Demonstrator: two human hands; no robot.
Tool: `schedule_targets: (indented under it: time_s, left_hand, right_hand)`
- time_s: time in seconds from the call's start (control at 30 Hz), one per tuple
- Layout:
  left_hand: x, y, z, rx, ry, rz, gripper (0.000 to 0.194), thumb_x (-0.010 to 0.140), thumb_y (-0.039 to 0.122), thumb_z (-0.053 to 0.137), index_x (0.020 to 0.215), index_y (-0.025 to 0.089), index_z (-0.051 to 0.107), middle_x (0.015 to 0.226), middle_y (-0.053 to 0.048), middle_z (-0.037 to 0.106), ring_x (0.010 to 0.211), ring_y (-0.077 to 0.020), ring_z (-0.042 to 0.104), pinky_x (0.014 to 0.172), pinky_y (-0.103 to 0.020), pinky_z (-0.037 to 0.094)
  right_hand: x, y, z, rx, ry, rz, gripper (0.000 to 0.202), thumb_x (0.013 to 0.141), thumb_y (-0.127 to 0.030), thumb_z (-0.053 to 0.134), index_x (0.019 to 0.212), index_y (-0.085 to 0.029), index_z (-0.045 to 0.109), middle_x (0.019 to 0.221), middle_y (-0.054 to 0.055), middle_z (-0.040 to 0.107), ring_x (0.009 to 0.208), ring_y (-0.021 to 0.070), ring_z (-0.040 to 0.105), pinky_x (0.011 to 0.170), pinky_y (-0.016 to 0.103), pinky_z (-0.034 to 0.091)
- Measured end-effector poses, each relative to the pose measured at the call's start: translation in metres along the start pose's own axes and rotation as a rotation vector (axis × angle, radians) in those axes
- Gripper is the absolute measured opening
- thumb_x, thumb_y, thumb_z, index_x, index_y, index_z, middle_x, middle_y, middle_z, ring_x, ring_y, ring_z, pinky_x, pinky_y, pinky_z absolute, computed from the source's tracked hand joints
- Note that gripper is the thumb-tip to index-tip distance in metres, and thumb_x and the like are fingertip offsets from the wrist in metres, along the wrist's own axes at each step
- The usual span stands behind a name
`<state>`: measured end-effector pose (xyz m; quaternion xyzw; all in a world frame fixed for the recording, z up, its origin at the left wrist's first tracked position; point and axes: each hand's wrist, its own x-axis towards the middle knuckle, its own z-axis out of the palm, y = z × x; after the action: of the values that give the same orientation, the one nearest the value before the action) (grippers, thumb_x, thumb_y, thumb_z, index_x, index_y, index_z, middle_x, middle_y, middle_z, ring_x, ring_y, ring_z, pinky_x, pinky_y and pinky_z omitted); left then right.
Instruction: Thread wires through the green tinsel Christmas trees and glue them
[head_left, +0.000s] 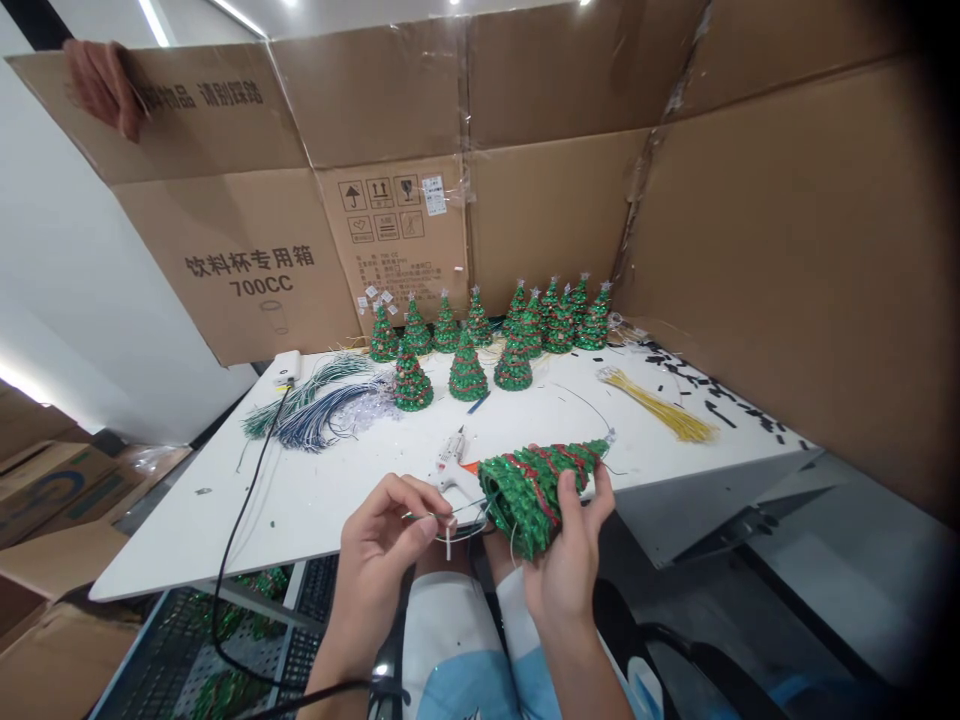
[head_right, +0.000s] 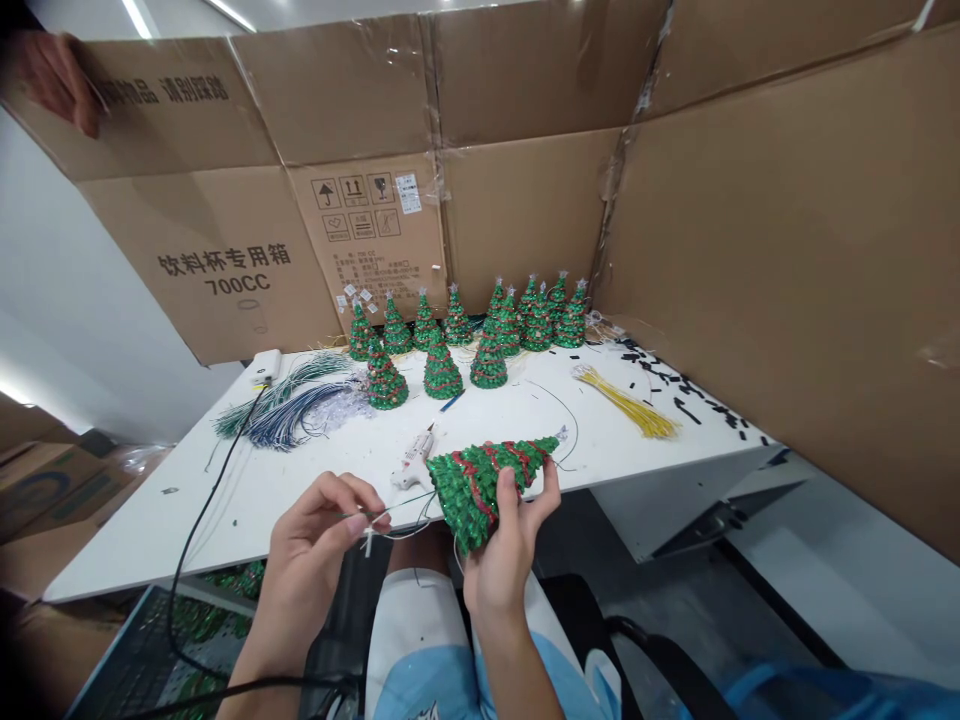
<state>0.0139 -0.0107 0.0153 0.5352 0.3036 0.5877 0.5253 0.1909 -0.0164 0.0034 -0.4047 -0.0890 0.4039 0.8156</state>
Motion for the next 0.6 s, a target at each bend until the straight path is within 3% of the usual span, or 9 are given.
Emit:
schedule_targets:
  time_s: [0.17, 0.33, 0.43, 0.6]
  left_hand:
    - [-0.002, 0.001, -0.005, -0.12, -0.033, -0.077, 0.022, 0.099, 0.035, 0.085, 0.092, 0.02, 0.069, 0.103, -0.005, 0.078, 0.089, -0.0189, 0.076, 0.085, -0.029, 0.062]
    - [0.0, 0.001, -0.002, -0.194, -0.016, -0.145, 0.03, 0.096, 0.038, 0.084, 0.087, 0.021, 0.06, 0.102, -0.007, 0.08, 0.081, -0.0195, 0.074, 0.076, -0.03, 0.062]
    - [0.002, 0.003, -0.003, -0.201, -0.074, -0.218, 0.031, 0.1, 0.041, 0.076, 0.089, 0.022, 0.055, 0.104, -0.01, 0.082, 0.082, -0.0228, 0.075, 0.073, -0.032, 0.061]
    - [0.005, 0.008, -0.005, -0.21, -0.163, -0.26, 0.033, 0.101, 0.048, 0.07, 0.088, 0.023, 0.054, 0.078, -0.006, 0.076, 0.068, -0.0199, 0.068, 0.07, -0.031, 0.055]
  right_hand:
    - [-0.003, -0.004, 0.001, -0.013, -0.027, -0.019, 0.104, 0.089, -0.064, 0.088, 0.173, -0.045, 0.029, 0.162, 0.014, 0.065, 0.129, 0.0352, 0.077, 0.106, 0.062, 0.064]
    - [-0.01, -0.001, 0.001, -0.009, -0.087, -0.05, 0.101, 0.09, -0.06, 0.089, 0.172, -0.042, 0.032, 0.164, 0.015, 0.063, 0.136, 0.037, 0.074, 0.111, 0.064, 0.061]
    - [-0.009, 0.0, 0.0, -0.009, -0.11, -0.051, 0.101, 0.091, -0.06, 0.087, 0.173, -0.043, 0.03, 0.165, 0.016, 0.062, 0.139, 0.0381, 0.073, 0.112, 0.066, 0.06]
    - [-0.006, -0.002, 0.0, 0.007, -0.119, -0.05, 0.1, 0.091, -0.058, 0.088, 0.172, -0.043, 0.031, 0.164, 0.015, 0.063, 0.138, 0.0384, 0.073, 0.112, 0.067, 0.059]
